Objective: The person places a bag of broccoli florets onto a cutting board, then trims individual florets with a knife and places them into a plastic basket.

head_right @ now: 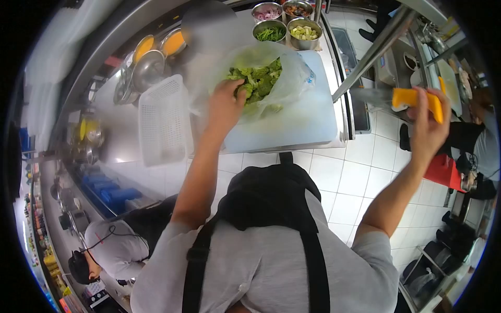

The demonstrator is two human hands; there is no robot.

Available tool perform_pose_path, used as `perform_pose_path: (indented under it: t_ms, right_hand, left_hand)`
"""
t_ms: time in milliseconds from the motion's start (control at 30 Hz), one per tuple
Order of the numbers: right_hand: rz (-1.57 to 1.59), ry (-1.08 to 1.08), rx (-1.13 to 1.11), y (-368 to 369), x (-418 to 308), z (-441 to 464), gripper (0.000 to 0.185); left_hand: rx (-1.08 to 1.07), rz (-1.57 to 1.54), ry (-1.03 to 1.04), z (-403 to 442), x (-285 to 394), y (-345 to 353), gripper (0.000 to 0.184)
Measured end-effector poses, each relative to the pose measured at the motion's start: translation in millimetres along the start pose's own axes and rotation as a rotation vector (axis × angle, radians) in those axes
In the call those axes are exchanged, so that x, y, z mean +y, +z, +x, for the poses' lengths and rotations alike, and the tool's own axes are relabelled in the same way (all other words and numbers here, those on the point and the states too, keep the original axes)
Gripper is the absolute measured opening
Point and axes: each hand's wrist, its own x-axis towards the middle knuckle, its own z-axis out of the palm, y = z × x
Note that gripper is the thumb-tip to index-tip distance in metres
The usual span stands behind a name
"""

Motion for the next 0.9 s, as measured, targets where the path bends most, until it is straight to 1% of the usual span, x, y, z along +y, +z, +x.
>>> perform_pose_path:
  t_ms: [67, 100, 167, 200, 267, 300, 333, 433, 500, 567, 633, 733, 833, 867, 900]
  right_hand:
    - [-0.051, -0.006, -0.014, -42, -35, -18, 0.021]
    - [-0.075, -0.02, -0.032, -60, -53, -28, 0.021]
    - [-0.063, 0.046, 0.011, -80, -84, -50, 0.021]
    - [-0.055, -0.005, -0.026, -88, -90, -59, 0.022]
    - [0.085, 0.047, -0.094, -86, -101, -80, 0.023]
    - [0.161, 0.072, -0.129, -79, -102, -89, 0.024]
    - [0.201, 0.119, -0.145, -70, -97, -100, 0.025]
    - [0.389, 0.259, -0.201, -3, -81, -135, 0.025]
    - [0.471, 0.369, -0.213, 47, -62, -158, 0.028]
    - [0.618, 0.503, -0.24, 87, -36, -176, 0.03]
    - [0.662, 0.576, -0.221, 110, -8, -189, 0.026]
    - [0.491, 0.746, -0.386, 91, 60, -202, 0.017]
    - [0.211, 0.783, -1.103, 64, 89, -191, 0.012]
    - [0.148, 0.833, -1.176, 76, 46, -186, 0.01]
    - [0.049, 0.806, -1.291, 90, 26, -183, 0.01]
  left_hand:
    - [-0.153, 0.129, -0.043, -1, -27, 33, 0.032]
    - [-0.227, 0.188, -0.063, 0, -29, 39, 0.033]
    - [-0.12, -0.019, -0.087, 0, -40, 36, 0.036]
    - [-0.07, -0.121, -0.104, -1, -40, 27, 0.037]
    - [-0.025, -0.717, -0.263, -8, -35, 2, 0.037]
    - [-0.002, -1.011, -0.336, -10, -29, -18, 0.038]
    - [-0.04, -1.247, -0.45, -16, -23, -38, 0.039]
    - [-0.014, -1.597, -0.397, -37, -14, -75, 0.041]
    - [-0.015, -1.676, -0.329, -48, -10, -91, 0.041]
    - [-0.015, -1.762, -0.285, -63, -10, -104, 0.042]
    - [-0.01, -1.848, -0.259, -80, -11, -115, 0.045]
    - [0.025, -1.881, -0.289, -103, -11, -127, 0.046]
    - [0.112, -1.805, -0.376, -129, -12, -127, 0.047]
    - [0.139, -1.776, -0.42, -137, -12, -126, 0.047]
    - [0.158, -1.746, -0.468, -147, -13, -123, 0.047]
